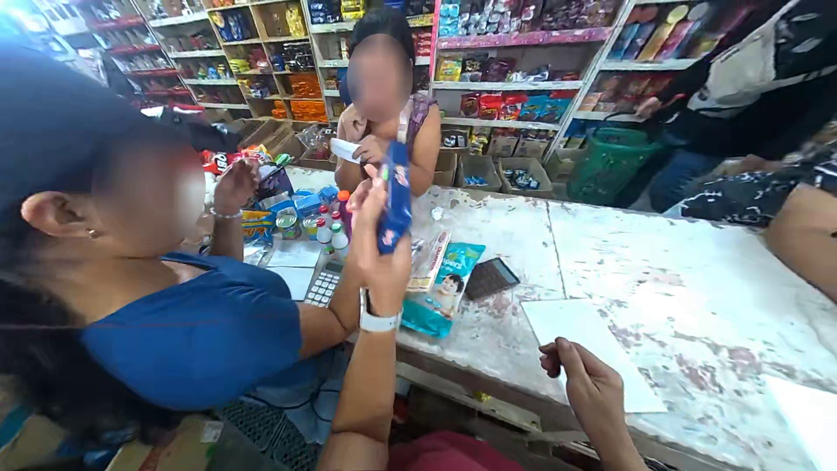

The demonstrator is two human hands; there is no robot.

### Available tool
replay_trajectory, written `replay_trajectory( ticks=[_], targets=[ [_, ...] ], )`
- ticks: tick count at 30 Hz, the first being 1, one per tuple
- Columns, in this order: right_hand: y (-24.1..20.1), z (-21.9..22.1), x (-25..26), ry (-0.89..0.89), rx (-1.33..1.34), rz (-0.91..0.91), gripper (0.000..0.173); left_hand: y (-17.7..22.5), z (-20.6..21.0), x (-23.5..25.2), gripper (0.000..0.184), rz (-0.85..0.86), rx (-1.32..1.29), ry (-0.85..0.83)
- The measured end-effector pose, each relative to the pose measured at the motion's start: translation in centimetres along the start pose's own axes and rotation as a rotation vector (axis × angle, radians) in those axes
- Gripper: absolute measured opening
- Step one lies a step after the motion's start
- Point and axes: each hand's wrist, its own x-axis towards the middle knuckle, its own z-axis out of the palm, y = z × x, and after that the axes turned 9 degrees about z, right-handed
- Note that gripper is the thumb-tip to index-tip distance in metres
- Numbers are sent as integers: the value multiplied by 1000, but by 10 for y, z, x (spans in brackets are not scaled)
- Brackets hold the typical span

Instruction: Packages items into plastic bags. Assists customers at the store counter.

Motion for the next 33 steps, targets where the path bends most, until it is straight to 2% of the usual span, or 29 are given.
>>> replay_trajectory(
  ticks=[2, 4, 5, 8, 9, 12, 14, 17, 22, 33],
  targets=[
    [-4, -19, 18, 10, -24, -137, 38, 30, 28, -11, 38, 113, -67, -63],
    [-11, -41, 38, 40, -20, -301, 30, 62, 58, -25, 34, 105, -247, -173],
    [-18, -53, 51, 44, 4, -362, 25, 75, 75, -33, 32, 45, -372, -218],
    [-45, -90, 86, -82, 201, -368, 65, 103, 120, -61, 28, -265, -766, -416],
    [-48, -103, 95, -134, 273, -360, 69, 106, 134, -71, 27, -357, -889, -480],
    [-39, -137, 104, -125, 265, -322, 51, 101, 171, -104, 29, -604, -1135, -577],
    [-27, -147, 103, -14, 107, -318, 41, 92, 187, -120, 28, -699, -1123, -617],
    [-9, -151, 104, 87, -57, -336, 32, 81, 205, -138, 30, -712, -1015, -695],
    [7, -146, 109, 140, -117, -302, 32, 70, 217, -150, 31, -754, -997, -757],
    [-2, -130, 109, 111, 102, -59, 41, 62, 199, -130, 32, -686, -911, -826]
  ],
)
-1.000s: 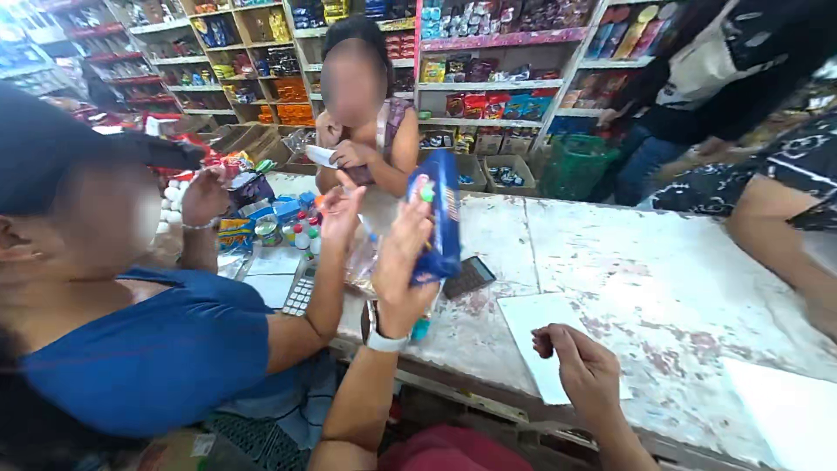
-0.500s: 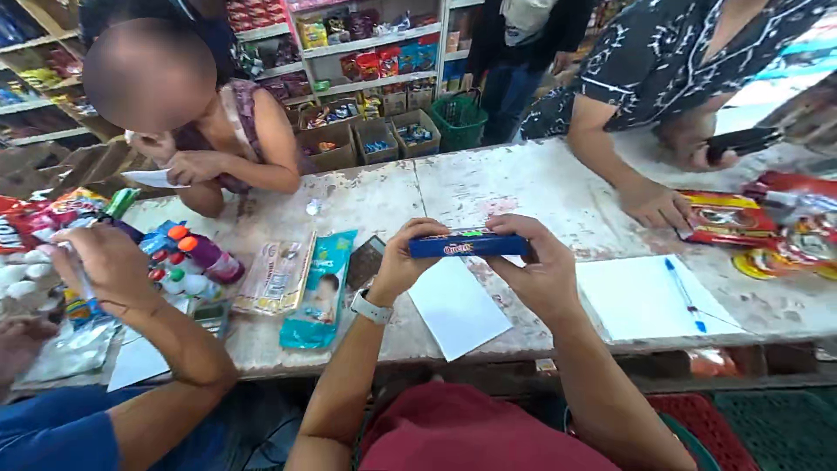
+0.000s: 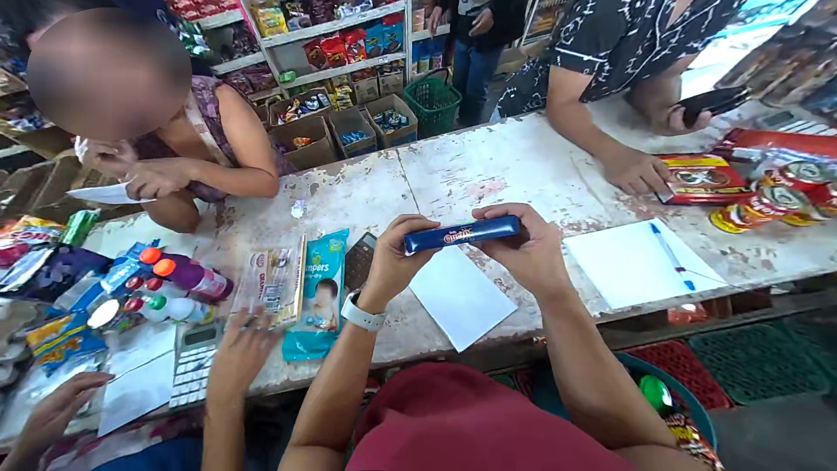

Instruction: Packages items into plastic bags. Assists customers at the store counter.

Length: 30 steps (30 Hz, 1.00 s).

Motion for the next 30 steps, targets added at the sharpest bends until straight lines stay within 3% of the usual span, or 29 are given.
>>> replay_trajectory(
  ticks=[8, 19, 30],
  targets=[
    [5, 9, 3, -145, 170, -22, 39, 18, -13, -2, 31, 99, 132, -19],
    [-16, 24, -11, 9, 4, -93, 41, 13, -14, -2, 31, 129, 27, -12],
    [-16, 26, -10, 41, 19, 94, 49, 7, -15, -3, 31, 33, 56, -27]
  ],
)
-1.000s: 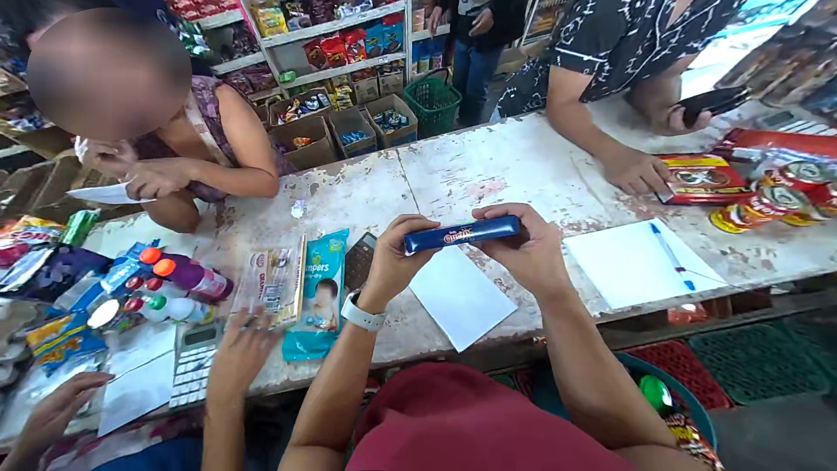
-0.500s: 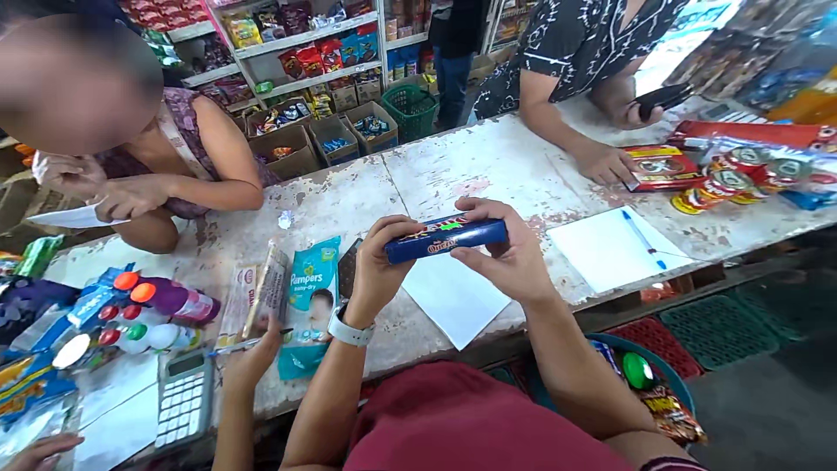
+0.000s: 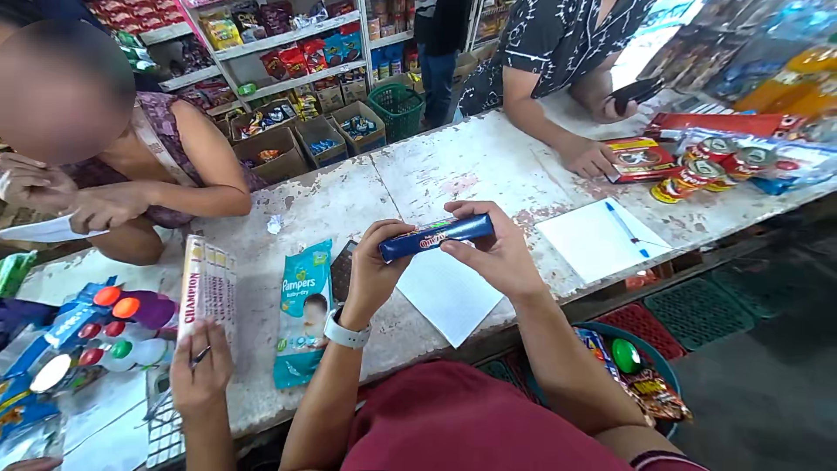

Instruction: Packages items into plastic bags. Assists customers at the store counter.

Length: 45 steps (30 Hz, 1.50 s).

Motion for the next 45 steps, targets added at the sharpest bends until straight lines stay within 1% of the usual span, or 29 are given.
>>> replay_trajectory(
  ticks=[4, 12, 14, 18, 20, 25, 28, 32, 45],
  targets=[
    [-1, 0, -1, 15, -20, 9, 51, -5, 2, 0, 32, -9, -22, 6],
    [-2, -1, -2, 49, -104, -150, 46, -11, 7, 4, 33, 68, -116, 17],
    [-1, -2, -1, 50, -98, -199, 43, -10, 9, 5, 31, 100, -119, 21],
    [0, -4, 1, 64, -91, -301, 25, -8, 12, 7, 29, 163, -97, 28],
    [-2, -6, 0, 74, -121, -317, 28, -6, 12, 8, 28, 170, -71, 29],
    [-4, -7, -2, 150, -150, -360, 47, 0, 14, 9, 30, 159, -62, 16],
    [-4, -8, -4, 158, -115, -339, 51, 3, 15, 10, 32, 133, -71, 12],
    [-11, -9, -7, 172, -112, -255, 52, 1, 17, 10, 30, 91, -98, 1],
    [-15, -7, -11, 260, -96, -49, 46, -2, 20, 6, 32, -6, -131, -22]
  ],
)
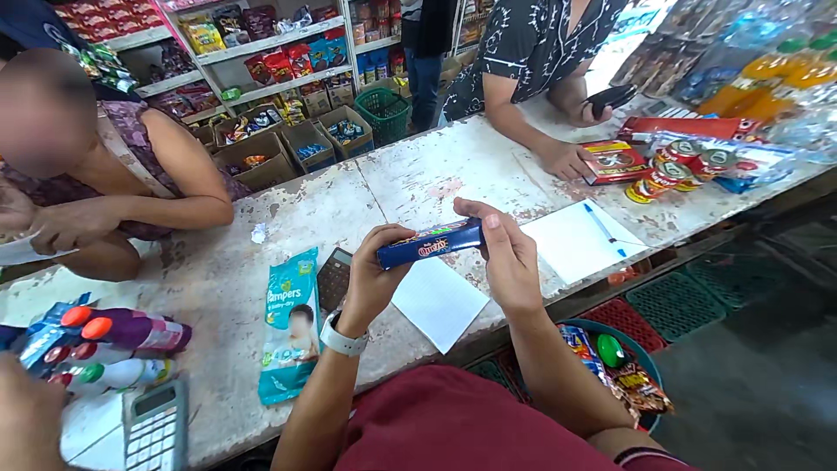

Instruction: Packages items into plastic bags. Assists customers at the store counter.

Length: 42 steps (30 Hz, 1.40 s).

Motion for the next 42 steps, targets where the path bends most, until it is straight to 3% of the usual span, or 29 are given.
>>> replay_trajectory(
  ticks=[9, 12, 13, 15, 17, 23, 29, 35, 42],
  targets=[
    [5, 0, 3, -24, 22, 168, 48, -1, -3, -2, 32, -84, -23, -14],
    [13, -8, 15, -117, 52, 338, 47, 10, -1, 0, 23, -250, -142, 61],
    [15, -8, 16, -142, 60, 387, 47, 15, 1, 1, 24, -324, -176, 98],
    [15, -7, 15, -159, 77, 422, 43, 18, 2, 3, 52, -377, -194, 105],
    [13, -6, 13, -138, 96, 412, 42, 18, 2, 3, 72, -367, -217, 90],
    [10, -7, 13, -110, 65, 315, 42, 13, 0, 2, 59, -307, -298, 25],
    [13, -11, 18, -96, 104, 279, 47, 12, -5, 3, 103, -223, -189, -160],
    [15, -15, 19, -93, 86, 165, 46, 5, -2, 3, 97, -82, -134, -153],
    [15, -16, 19, -77, 65, 150, 47, 9, -1, 2, 94, -48, -69, -153]
  ],
)
